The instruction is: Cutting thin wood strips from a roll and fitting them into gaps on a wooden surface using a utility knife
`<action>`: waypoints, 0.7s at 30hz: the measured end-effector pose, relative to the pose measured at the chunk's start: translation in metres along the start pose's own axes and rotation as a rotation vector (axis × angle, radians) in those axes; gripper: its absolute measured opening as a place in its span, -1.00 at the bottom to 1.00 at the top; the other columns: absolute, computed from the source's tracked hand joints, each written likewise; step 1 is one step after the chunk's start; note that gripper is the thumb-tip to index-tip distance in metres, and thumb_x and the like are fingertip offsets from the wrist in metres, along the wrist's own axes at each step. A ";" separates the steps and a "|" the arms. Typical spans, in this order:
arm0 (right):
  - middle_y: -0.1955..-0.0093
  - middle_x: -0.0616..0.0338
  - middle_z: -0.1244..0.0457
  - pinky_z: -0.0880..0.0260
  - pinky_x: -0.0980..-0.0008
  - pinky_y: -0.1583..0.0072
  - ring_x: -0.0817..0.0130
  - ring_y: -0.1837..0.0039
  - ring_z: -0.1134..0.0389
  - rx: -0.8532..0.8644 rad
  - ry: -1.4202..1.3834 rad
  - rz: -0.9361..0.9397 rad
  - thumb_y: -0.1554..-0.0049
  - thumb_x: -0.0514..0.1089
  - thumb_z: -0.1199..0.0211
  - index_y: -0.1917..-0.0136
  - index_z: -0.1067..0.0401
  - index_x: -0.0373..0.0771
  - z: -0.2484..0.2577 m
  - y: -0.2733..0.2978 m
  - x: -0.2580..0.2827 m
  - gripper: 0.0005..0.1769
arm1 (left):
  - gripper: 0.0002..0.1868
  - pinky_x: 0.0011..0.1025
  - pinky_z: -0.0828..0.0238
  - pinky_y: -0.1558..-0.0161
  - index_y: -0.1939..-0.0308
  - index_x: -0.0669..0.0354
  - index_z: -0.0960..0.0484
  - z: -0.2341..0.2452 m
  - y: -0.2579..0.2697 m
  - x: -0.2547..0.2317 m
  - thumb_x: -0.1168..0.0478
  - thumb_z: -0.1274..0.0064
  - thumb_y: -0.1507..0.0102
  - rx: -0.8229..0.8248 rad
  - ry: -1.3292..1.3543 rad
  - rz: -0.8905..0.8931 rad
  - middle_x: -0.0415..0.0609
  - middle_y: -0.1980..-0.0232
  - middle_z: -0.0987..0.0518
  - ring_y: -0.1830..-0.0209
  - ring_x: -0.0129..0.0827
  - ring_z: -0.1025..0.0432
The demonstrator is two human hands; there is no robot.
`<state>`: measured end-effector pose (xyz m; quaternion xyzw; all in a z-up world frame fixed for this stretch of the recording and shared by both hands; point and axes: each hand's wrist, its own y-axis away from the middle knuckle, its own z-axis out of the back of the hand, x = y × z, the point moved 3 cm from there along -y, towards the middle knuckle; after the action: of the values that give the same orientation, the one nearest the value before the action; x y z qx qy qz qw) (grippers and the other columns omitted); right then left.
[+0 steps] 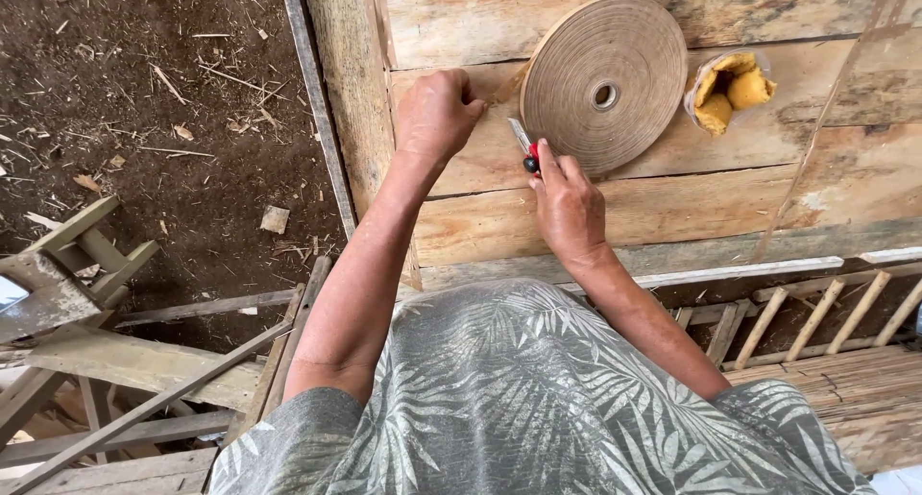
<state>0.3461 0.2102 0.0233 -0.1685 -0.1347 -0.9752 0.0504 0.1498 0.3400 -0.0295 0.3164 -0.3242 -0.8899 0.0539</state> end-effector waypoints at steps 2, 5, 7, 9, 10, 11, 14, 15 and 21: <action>-0.03 0.07 -0.27 -0.43 0.10 0.02 0.04 -0.01 -0.36 -0.011 -0.011 0.006 -0.14 -0.23 -0.42 -0.51 -0.30 -0.29 -0.005 0.002 -0.004 -0.30 | -0.94 -0.13 -0.39 0.47 0.36 -0.05 -0.56 -0.002 0.005 -0.005 0.17 -0.15 -0.17 -0.034 -0.029 -0.083 -0.06 0.44 -0.64 0.45 -0.12 -0.50; -0.02 0.10 -0.27 -0.47 0.16 -0.02 0.09 -0.03 -0.40 -0.022 0.007 0.023 -0.14 -0.20 -0.39 -0.52 -0.32 -0.24 -0.012 0.002 -0.010 -0.31 | -0.95 -0.10 -0.51 0.37 0.24 -0.08 -0.59 0.004 0.013 -0.012 0.19 -0.10 -0.23 -0.089 -0.068 -0.173 -0.03 0.42 -0.66 0.38 -0.07 -0.57; -0.01 0.10 -0.27 -0.50 0.21 -0.02 0.12 -0.02 -0.44 -0.021 0.034 0.029 -0.16 -0.14 -0.36 -0.52 -0.33 -0.19 -0.018 0.005 -0.012 -0.32 | -0.97 -0.05 -0.60 0.19 0.24 -0.14 -0.61 0.004 0.020 -0.011 0.13 -0.08 -0.25 -0.106 -0.080 -0.178 -0.02 0.39 -0.67 0.25 0.00 -0.64; -0.03 0.10 -0.26 -0.50 0.19 -0.02 0.12 -0.04 -0.44 -0.018 0.034 0.027 -0.18 -0.12 -0.34 -0.54 -0.30 -0.19 -0.023 0.007 -0.014 -0.32 | -0.92 -0.04 -0.61 0.16 0.22 -0.22 -0.61 0.001 0.022 -0.010 0.08 -0.02 -0.26 -0.093 -0.097 -0.186 -0.01 0.39 -0.67 0.26 0.02 -0.63; -0.03 0.10 -0.26 -0.50 0.19 -0.02 0.12 -0.04 -0.44 -0.019 0.033 0.026 -0.18 -0.12 -0.34 -0.54 -0.30 -0.19 -0.021 0.007 -0.013 -0.32 | -0.92 -0.04 -0.61 0.16 0.22 -0.22 -0.61 -0.005 0.019 -0.007 0.08 -0.02 -0.26 -0.092 -0.098 -0.187 -0.01 0.39 -0.67 0.26 0.02 -0.63; -0.03 0.10 -0.26 -0.51 0.19 -0.02 0.12 -0.04 -0.44 -0.015 0.036 0.022 -0.18 -0.11 -0.34 -0.54 -0.29 -0.19 -0.020 0.007 -0.011 -0.31 | -0.92 -0.04 -0.60 0.15 0.23 -0.19 -0.62 -0.010 0.015 -0.002 0.05 -0.06 -0.24 -0.083 -0.082 -0.160 0.00 0.39 -0.68 0.25 0.04 -0.63; -0.03 0.10 -0.26 -0.51 0.22 -0.02 0.14 -0.05 -0.44 -0.020 0.064 0.025 -0.17 -0.11 -0.35 -0.55 -0.29 -0.20 -0.017 0.006 -0.008 -0.29 | -0.88 -0.03 -0.59 0.13 0.25 -0.15 -0.64 -0.015 0.013 0.001 0.02 -0.10 -0.22 -0.069 -0.051 -0.109 0.03 0.38 -0.68 0.23 0.07 -0.62; -0.03 0.10 -0.26 -0.52 0.24 -0.03 0.15 -0.05 -0.44 -0.027 0.090 0.035 -0.16 -0.12 -0.36 -0.55 -0.28 -0.21 -0.017 0.006 -0.007 -0.28 | -0.88 -0.02 -0.58 0.13 0.27 -0.13 -0.66 -0.014 0.013 0.001 0.02 -0.11 -0.21 -0.066 -0.035 -0.081 0.03 0.38 -0.68 0.22 0.08 -0.62; 0.00 0.15 -0.24 -0.51 0.31 -0.02 0.23 -0.02 -0.41 -0.085 0.147 0.055 -0.14 -0.09 -0.38 -0.51 -0.32 -0.23 -0.022 0.007 -0.005 -0.30 | -0.86 -0.11 -0.59 0.25 0.39 -0.07 -0.70 -0.017 0.006 0.007 0.07 -0.07 -0.17 -0.071 -0.179 -0.031 -0.01 0.50 -0.61 0.35 0.01 -0.62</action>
<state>0.3453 0.1975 0.0031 -0.1020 -0.0844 -0.9880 0.0797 0.1535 0.3243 -0.0394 0.2387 -0.2910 -0.9262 0.0223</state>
